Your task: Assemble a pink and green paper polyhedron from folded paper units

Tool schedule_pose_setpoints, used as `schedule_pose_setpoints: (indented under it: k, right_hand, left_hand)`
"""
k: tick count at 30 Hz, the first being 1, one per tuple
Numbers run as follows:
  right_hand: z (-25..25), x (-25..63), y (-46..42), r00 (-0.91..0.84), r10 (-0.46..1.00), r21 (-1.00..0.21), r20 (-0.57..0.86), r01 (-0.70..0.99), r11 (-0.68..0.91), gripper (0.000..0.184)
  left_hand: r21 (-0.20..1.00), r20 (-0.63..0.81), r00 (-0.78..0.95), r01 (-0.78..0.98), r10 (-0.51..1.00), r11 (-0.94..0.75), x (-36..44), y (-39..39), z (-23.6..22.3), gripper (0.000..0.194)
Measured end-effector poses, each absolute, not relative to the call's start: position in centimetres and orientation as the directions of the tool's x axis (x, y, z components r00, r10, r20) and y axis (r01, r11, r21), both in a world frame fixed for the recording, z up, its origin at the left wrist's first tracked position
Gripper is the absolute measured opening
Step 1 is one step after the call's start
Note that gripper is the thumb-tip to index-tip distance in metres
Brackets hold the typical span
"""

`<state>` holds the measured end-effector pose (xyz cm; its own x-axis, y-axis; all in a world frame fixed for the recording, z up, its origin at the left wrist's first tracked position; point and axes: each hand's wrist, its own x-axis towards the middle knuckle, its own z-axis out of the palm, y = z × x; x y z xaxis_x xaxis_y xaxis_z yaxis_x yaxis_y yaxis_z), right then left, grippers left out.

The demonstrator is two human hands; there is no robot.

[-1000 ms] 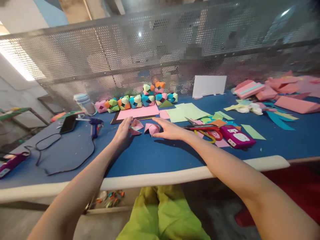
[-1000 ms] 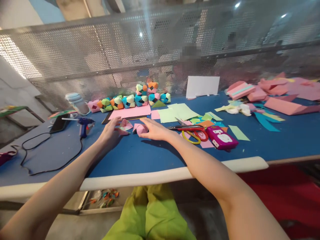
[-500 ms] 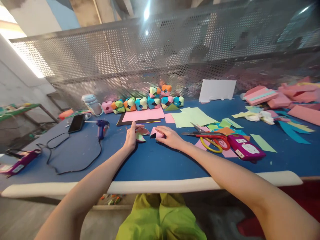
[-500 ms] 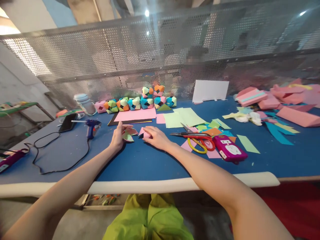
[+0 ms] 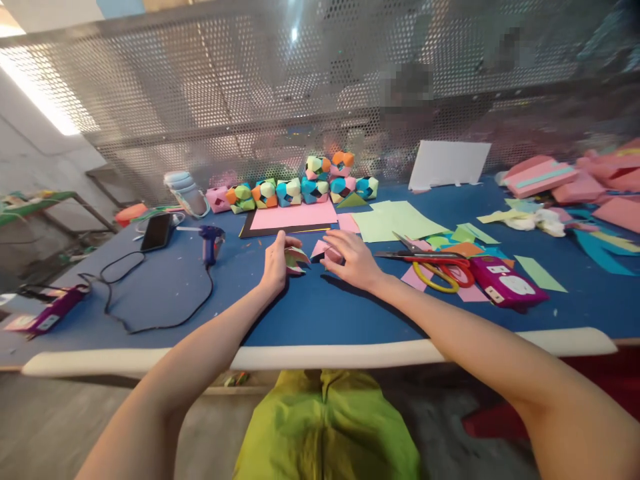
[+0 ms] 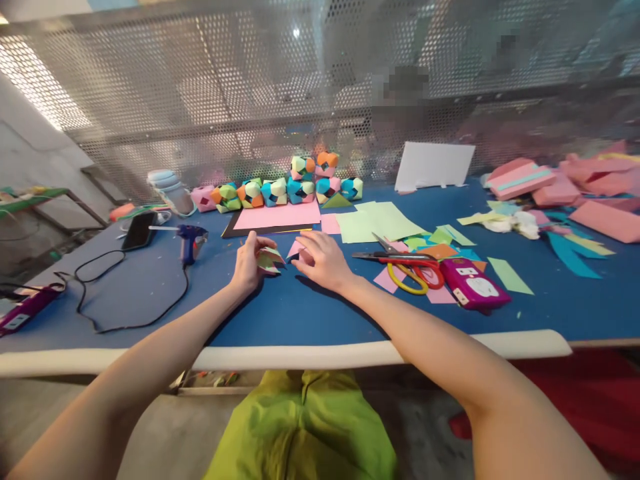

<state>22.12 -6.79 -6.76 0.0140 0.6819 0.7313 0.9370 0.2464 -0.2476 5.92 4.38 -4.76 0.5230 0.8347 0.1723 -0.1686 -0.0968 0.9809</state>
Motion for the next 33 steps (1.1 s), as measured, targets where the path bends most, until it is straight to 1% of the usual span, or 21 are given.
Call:
schedule_pose_setpoints:
  k: [3,5,7,10,13,16,18,20,22,24,26,28,29,30,31,33]
  right_hand:
    - [-5.8,20.3,-7.4,-0.038,0.701,-0.179,0.713,0.955,0.234,0.034]
    - [-5.6,19.4,-7.7,-0.032,0.736,-0.153,0.676,0.971,0.183,0.032]
    - [-5.7,19.0,-7.8,-0.028,0.761,-0.141,0.648,0.978,0.157,0.025]
    - [-6.2,19.1,-7.9,-0.022,0.777,-0.168,0.630,0.972,0.164,0.014]
    - [-6.3,19.3,-8.0,0.043,0.791,-0.244,0.610,0.960,0.137,0.003]
    - [-6.1,19.2,-8.1,0.109,0.816,-0.318,0.567,0.943,0.096,0.003]
    - [-5.9,19.0,-8.2,0.128,0.832,-0.338,0.540,0.938,0.075,0.003]
    - [-5.8,18.8,-8.3,0.131,0.839,-0.336,0.529,0.939,0.066,0.003]
    - [-5.5,18.6,-8.6,0.113,0.838,-0.322,0.534,0.943,0.079,0.007]
    - [-4.9,18.8,-8.9,0.078,0.823,-0.307,0.562,0.944,0.120,0.011]
    - [-3.9,19.4,-9.2,0.060,0.782,-0.318,0.620,0.931,0.181,0.014]
    - [-2.8,20.5,-9.3,0.120,0.729,-0.387,0.673,0.898,0.210,0.020]
    - [-2.2,21.2,-9.2,0.185,0.717,-0.442,0.672,0.877,0.188,0.023]
    - [-1.8,21.8,-9.0,0.254,0.728,-0.496,0.637,0.858,0.135,0.025]
    - [-1.5,22.5,-8.7,0.308,0.761,-0.535,0.572,0.843,0.061,0.026]
    - [-1.3,23.4,-7.9,0.351,0.845,-0.556,0.404,0.827,-0.077,0.024]
  left_hand:
    - [0.976,0.207,0.553,-0.175,0.807,-0.130,5.8,3.3,-4.7,0.059]
    - [0.973,0.227,0.575,-0.157,0.786,-0.166,5.6,2.6,-4.6,0.058]
    - [0.968,0.247,0.598,-0.121,0.763,-0.218,5.5,2.0,-4.5,0.056]
    - [0.944,0.315,0.606,-0.121,0.731,-0.306,5.5,1.5,-4.5,0.051]
    - [0.936,0.351,0.571,-0.188,0.742,-0.299,5.7,1.4,-4.3,0.049]
    - [0.957,0.277,0.494,-0.221,0.824,-0.189,6.0,1.8,-3.8,0.043]
    - [0.986,0.159,0.479,-0.128,0.863,-0.110,5.9,2.1,-3.3,0.034]
    - [0.997,0.049,0.497,0.023,0.866,-0.069,5.7,2.4,-2.7,0.028]
    - [0.991,-0.009,0.520,0.116,0.854,-0.060,5.5,2.4,-2.1,0.026]
    - [0.987,-0.010,0.571,0.139,0.821,-0.085,5.3,2.2,-1.6,0.026]
    - [0.978,-0.002,0.646,0.161,0.763,-0.133,5.0,1.7,-1.2,0.028]
    - [0.966,-0.015,0.703,0.195,0.711,-0.172,4.6,1.2,-1.0,0.028]
    - [0.957,-0.024,0.710,0.219,0.703,-0.188,4.4,1.1,-0.9,0.027]
    - [0.948,-0.035,0.708,0.248,0.706,-0.202,4.2,0.9,-0.8,0.027]
    - [0.935,-0.044,0.703,0.280,0.710,-0.219,4.0,0.9,-0.8,0.027]
    - [0.908,-0.050,0.697,0.330,0.715,-0.258,3.7,0.9,-0.7,0.027]
